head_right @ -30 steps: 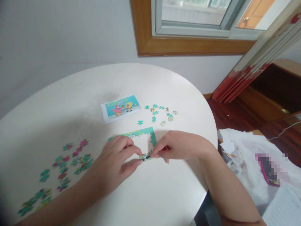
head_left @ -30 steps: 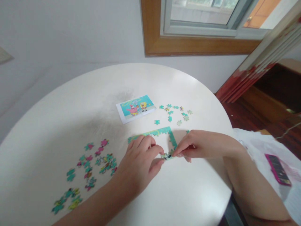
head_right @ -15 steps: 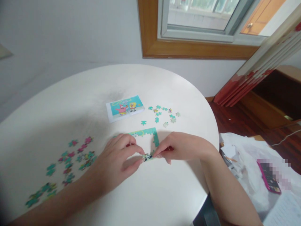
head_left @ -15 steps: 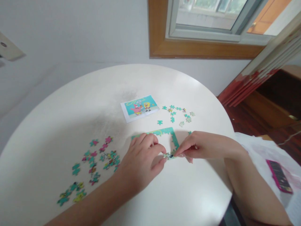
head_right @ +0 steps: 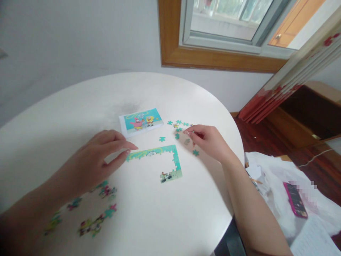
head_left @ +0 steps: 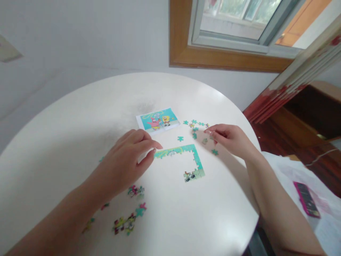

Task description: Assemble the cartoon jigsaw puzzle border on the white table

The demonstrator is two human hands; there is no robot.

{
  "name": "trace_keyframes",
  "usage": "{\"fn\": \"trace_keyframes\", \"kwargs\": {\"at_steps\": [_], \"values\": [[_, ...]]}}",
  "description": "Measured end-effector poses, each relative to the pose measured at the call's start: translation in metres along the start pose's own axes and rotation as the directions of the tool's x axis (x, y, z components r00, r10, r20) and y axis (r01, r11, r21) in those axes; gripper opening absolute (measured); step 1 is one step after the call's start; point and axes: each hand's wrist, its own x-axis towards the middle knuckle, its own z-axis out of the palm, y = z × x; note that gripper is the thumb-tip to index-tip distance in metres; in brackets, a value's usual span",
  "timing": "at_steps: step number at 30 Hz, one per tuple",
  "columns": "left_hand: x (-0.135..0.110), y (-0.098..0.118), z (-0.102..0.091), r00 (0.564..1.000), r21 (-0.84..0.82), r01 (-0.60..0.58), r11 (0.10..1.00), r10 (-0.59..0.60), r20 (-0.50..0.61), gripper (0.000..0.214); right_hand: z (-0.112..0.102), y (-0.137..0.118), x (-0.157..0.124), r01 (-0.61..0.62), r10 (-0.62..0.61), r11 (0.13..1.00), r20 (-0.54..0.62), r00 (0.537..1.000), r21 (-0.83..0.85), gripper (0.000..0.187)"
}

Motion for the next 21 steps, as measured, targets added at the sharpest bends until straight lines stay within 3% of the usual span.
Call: {"fn": "trace_keyframes", "kwargs": {"at_steps": [4, 7, 21], "values": [[-0.001, -0.004, 0.0, 1.0, 0.042, -0.012, 0.999, 0.012, 0.011, 0.021, -0.004, 0.013, 0.01, -0.047, 0.046, 0.999, -0.233, 0.972, -0.001, 0.031], [-0.002, -0.006, -0.001, 1.0, 0.059, -0.008, 0.998, 0.007, 0.027, 0.021, -0.007, 0.016, 0.013, -0.079, 0.082, 0.997, -0.328, 0.941, 0.02, 0.033], [-0.008, -0.011, 0.0, 0.994, 0.051, -0.01, 0.999, 0.004, 0.106, 0.021, -0.001, 0.021, 0.017, -0.121, 0.128, 0.992, -0.298, 0.946, 0.04, 0.034]]}}
